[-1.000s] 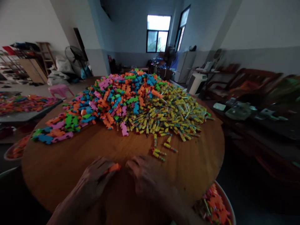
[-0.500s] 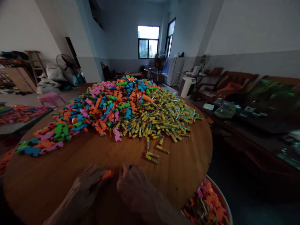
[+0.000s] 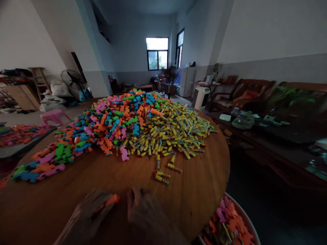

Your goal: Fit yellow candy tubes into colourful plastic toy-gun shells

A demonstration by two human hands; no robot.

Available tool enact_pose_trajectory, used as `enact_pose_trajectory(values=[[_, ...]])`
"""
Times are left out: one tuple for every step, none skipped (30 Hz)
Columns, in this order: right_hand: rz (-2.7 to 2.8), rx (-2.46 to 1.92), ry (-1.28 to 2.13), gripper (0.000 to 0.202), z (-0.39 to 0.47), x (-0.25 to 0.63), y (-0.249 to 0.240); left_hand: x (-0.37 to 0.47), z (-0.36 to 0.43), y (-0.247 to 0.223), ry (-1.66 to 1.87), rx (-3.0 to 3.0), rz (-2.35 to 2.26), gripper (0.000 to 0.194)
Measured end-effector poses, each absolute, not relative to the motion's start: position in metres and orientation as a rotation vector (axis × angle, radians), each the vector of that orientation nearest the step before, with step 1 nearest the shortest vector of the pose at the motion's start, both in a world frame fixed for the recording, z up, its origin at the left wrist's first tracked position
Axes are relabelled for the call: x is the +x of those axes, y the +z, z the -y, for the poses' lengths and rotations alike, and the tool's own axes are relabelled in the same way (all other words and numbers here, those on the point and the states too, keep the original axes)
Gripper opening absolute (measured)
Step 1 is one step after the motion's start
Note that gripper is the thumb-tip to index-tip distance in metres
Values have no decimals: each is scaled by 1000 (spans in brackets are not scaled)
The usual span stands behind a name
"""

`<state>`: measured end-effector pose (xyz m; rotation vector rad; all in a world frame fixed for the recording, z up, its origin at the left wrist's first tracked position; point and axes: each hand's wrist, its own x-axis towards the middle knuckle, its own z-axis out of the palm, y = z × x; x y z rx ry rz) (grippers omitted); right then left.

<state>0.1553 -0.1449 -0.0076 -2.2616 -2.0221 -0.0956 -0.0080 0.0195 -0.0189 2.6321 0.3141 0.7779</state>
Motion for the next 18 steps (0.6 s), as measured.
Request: enact_pose_trajectory(values=[[2028,-2264,-68,42,146,156,-6,-8,-19,-17,761,2645,-306,16],[2030,-2267,-35,44,148,157,-3,-8,-19,-14,738,2657,-304,16],[2019,-2274,5,47,151,158,0,-9,-18,-12,709,2670,-302,16],[2001,-2282,38,49,153,159,3,-9,-17,-9,696,2676,-311,16],[1975,-2281,70,51,154,160,5,-9,-16,-7,644,2676,-323,16],[1944,-2282,104,51,156,161,7,-9,-16,-6,615,2668,-325,16],[1922,-2273,136,49,157,162,8,-8,-15,-5,591,2652,-327,16],[1903,-2264,172,47,157,163,9,-8,-15,-4,563,2635,-326,16],[1895,-2251,207,44,157,163,10,-8,-15,-3,547,2618,-326,16],[1895,-2237,236,41,157,163,10,-7,-14,-2,533,2603,-324,15],[1900,-2225,257,39,157,163,11,-7,-14,-1,520,2593,-322,14],[1907,-2215,267,38,156,162,13,-7,-13,0,516,2587,-320,14],[1915,-2208,272,37,155,162,14,-7,-13,1,518,2586,-316,14],[1923,-2202,274,37,154,161,15,-7,-13,1,527,2586,-312,14],[1933,-2197,279,38,152,161,16,-7,-13,1,533,2587,-308,14],[1938,-2195,292,38,150,161,17,-7,-13,0,536,2588,-306,14],[1941,-2194,310,39,148,161,18,-8,-13,-1,537,2587,-305,14],[1944,-2197,334,40,146,161,19,-8,-14,-2,536,2587,-301,15]])
